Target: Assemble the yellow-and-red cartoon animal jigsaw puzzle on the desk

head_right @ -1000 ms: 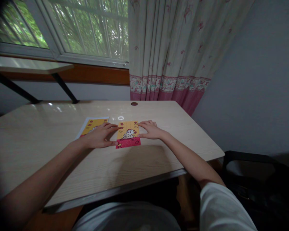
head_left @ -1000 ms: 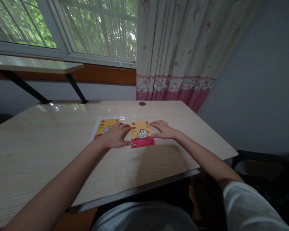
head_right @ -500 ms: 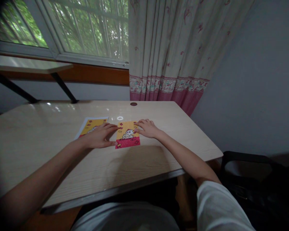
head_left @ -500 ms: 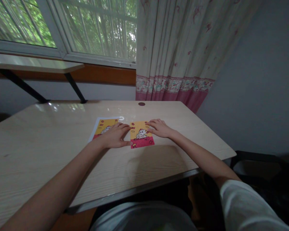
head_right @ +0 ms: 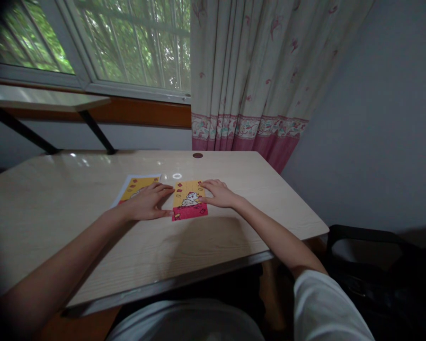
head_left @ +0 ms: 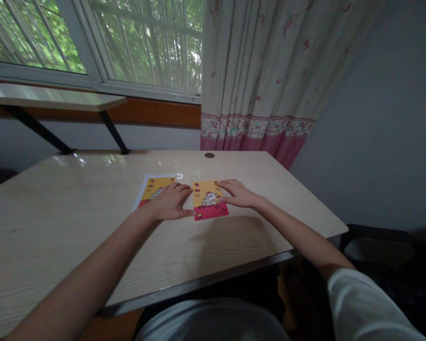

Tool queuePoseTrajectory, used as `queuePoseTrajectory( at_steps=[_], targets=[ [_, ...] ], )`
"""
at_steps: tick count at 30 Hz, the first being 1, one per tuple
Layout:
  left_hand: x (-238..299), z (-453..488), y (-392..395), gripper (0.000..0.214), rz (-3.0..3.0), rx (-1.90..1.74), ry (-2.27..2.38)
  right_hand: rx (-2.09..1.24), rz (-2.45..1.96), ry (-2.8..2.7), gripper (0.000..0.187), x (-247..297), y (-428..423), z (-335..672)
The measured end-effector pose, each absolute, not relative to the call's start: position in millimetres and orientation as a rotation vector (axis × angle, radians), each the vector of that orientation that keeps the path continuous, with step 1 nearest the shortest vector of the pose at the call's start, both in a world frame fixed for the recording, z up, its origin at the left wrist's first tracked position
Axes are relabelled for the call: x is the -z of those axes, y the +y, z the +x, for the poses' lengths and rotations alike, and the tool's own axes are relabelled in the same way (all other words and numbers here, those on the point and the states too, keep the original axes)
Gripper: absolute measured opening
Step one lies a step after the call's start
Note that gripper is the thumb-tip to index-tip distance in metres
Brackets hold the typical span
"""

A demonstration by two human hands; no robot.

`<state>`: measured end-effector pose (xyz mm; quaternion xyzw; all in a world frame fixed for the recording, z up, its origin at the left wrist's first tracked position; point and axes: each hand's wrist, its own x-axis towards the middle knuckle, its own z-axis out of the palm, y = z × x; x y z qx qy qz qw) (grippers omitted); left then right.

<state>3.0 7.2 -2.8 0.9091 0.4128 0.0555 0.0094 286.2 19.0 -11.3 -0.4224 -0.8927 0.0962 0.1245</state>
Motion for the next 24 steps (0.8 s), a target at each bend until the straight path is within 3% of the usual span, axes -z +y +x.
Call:
queuePoseTrajectory(
  at_steps=[4,11,18,24],
  targets=[
    [1,1,9,0.081,2.853,-0.17,1.3,-0.178,-1.298,-2.613,0.051,2,8,250],
    [-11,-34,25,0.053,2.767,-0.191,1.695,-0.116,-1.4,-2.633,0.05,-1,-7,230],
    [-13,-69,39,0.054,2.612,-0.061,1.865,-0.178,-1.592,-2.583,0.051,2,6,318],
    [-15,-88,47,0.054,2.526,-0.116,1.866,-0.253,-1.499,-2.557,0.051,19,14,410]
  ],
)
